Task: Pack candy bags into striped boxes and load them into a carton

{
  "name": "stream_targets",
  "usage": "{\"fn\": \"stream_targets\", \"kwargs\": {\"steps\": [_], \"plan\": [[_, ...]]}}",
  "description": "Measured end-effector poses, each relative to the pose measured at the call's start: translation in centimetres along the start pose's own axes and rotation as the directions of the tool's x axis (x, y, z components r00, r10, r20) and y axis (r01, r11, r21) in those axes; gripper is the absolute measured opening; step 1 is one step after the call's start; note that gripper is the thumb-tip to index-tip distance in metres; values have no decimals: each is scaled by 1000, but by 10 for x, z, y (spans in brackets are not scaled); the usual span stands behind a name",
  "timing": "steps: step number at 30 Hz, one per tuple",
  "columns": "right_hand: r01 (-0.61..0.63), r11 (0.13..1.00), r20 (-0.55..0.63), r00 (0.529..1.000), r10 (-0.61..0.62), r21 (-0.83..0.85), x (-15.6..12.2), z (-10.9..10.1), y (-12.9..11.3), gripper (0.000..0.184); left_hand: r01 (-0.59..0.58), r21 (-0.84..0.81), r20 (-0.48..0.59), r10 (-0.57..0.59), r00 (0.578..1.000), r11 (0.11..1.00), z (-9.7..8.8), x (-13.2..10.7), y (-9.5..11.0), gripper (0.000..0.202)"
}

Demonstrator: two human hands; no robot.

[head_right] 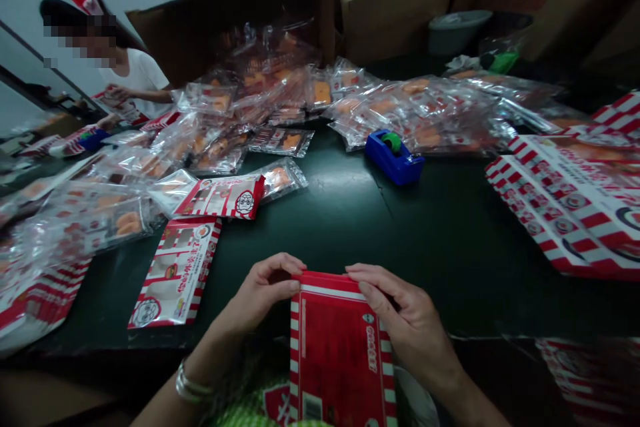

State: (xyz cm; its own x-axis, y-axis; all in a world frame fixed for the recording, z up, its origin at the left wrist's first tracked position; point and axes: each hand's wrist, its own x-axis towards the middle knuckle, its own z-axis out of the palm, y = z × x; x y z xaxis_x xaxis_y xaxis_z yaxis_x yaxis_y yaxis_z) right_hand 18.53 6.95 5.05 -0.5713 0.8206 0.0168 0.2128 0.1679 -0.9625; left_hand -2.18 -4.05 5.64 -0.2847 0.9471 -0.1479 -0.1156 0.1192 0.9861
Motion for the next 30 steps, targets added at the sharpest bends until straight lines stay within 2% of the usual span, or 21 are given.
{"fn": "stream_targets", "kwargs": {"steps": [2, 3, 6, 7, 9, 11, 12, 13, 14, 16, 18, 21, 25, 30], "plan": [[16, 1000, -7, 1000, -16, 23, 1, 4, 1, 32, 68, -74, 62, -64, 996, 995, -1, 5, 5, 12], [6, 999, -14, 1000, -5, 47, 1, 7, 2, 33, 72, -54, 54, -69, 996, 996, 1, 7, 5, 12], [-97, 973, -30, 994, 106, 208, 1, 15, 10, 38, 64, 74, -58, -60, 997, 995, 15, 7, -6, 24], [-154, 942, -15, 986, 166, 297, 2, 16, 14, 39, 83, 74, -101, -76, 992, 994, 18, 8, -12, 28], [-283, 841, 109, 959, 263, 461, 11, 10, 22, 40, 160, -12, -147, -160, 976, 987, 22, 13, -27, 34], [-337, 780, 170, 941, 292, 527, 32, -9, 24, 42, 210, -115, -154, -226, 962, 971, 20, 22, -37, 41], [-314, 787, 126, 948, 293, 531, 49, -22, 23, 42, 223, -150, -150, -245, 958, 963, 18, 27, -40, 44], [-248, 820, -4, 957, 291, 516, 68, -38, 20, 41, 230, -170, -155, -256, 954, 958, 16, 32, -41, 46], [-183, 848, -153, 943, 294, 498, 90, -54, 16, 39, 234, -178, -171, -264, 949, 956, 14, 35, -42, 48], [-147, 876, -317, 894, 316, 459, 138, -83, 9, 32, 245, -165, -222, -278, 934, 955, 12, 41, -42, 51], [-215, 879, -359, 852, 382, 426, 181, -103, 4, 31, 250, -145, -276, -281, 919, 957, 12, 43, -42, 52], [-369, 843, -315, 807, 500, 391, 225, -114, 0, 31, 246, -124, -292, -272, 917, 961, 13, 42, -44, 52], [-454, 805, -271, 778, 567, 383, 244, -114, -5, 32, 252, -147, -280, -285, 917, 956, 13, 40, -43, 51], [-334, 833, -337, 799, 498, 441, 231, -108, -1, 34, 304, -214, -243, -352, 904, 928, 14, 39, -39, 50]]}}
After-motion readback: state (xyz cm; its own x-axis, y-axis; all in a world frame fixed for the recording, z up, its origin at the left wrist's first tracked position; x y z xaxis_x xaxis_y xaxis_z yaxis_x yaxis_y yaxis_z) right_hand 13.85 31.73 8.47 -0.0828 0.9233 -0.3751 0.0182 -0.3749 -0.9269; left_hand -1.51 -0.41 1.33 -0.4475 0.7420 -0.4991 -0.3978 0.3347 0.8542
